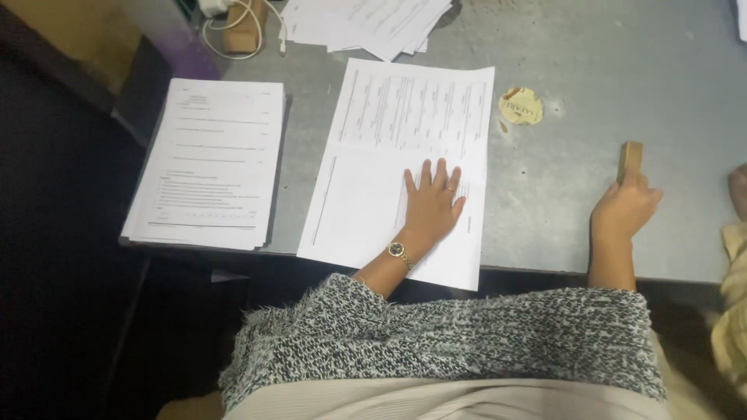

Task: Inspecting printed document pages by flipping through them on a table.

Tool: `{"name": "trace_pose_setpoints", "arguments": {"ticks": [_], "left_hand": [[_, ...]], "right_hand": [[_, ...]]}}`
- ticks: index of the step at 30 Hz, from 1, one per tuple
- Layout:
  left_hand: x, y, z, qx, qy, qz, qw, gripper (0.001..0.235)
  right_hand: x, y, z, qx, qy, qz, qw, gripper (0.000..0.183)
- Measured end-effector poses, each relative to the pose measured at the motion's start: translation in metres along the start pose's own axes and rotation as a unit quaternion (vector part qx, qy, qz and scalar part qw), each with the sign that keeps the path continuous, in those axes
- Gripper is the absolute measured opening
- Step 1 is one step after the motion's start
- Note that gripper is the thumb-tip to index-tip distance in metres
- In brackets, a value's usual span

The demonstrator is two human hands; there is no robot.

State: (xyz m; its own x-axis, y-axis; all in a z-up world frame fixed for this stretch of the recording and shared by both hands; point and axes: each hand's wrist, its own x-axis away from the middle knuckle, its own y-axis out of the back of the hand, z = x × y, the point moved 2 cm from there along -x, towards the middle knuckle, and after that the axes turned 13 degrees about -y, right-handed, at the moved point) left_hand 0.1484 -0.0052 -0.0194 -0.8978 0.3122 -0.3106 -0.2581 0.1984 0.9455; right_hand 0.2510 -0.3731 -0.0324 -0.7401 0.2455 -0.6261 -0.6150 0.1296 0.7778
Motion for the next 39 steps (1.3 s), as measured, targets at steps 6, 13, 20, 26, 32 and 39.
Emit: {"name": "trace_pose_setpoints", "arguments": {"ticks": [6,13,20,26,32,39], "left_hand": [[-0.004,0.047,-0.006,0.055,-0.009,0.153,0.987,0.064],[-0.007,0.049,-0.011,0.025,-0.007,0.175,0.984,0.066],[-0.002,0.054,-0.009,0.077,-0.001,0.177,0.981,0.071],[-0.003,0.054,-0.008,0.09,0.004,0.182,0.979,0.07],[-0.004,0.049,-0.006,0.092,0.004,0.177,0.98,0.071],[0.0,0.052,-0.01,0.082,0.003,0.168,0.982,0.07]], "right_hand": [[0.076,0.063,0.064,-0.073,0.069,0.178,0.979,0.018],[0.129,0.24,0.187,-0.096,0.113,0.236,0.96,0.05],[0.093,0.218,0.217,-0.142,0.129,0.261,0.946,0.045],[0.046,0.173,0.241,-0.179,0.133,0.231,0.947,0.041],[-0.002,0.052,0.246,-0.137,0.143,0.207,0.958,0.045],[-0.043,0.016,0.266,-0.142,0.161,0.195,0.957,0.05]]}}
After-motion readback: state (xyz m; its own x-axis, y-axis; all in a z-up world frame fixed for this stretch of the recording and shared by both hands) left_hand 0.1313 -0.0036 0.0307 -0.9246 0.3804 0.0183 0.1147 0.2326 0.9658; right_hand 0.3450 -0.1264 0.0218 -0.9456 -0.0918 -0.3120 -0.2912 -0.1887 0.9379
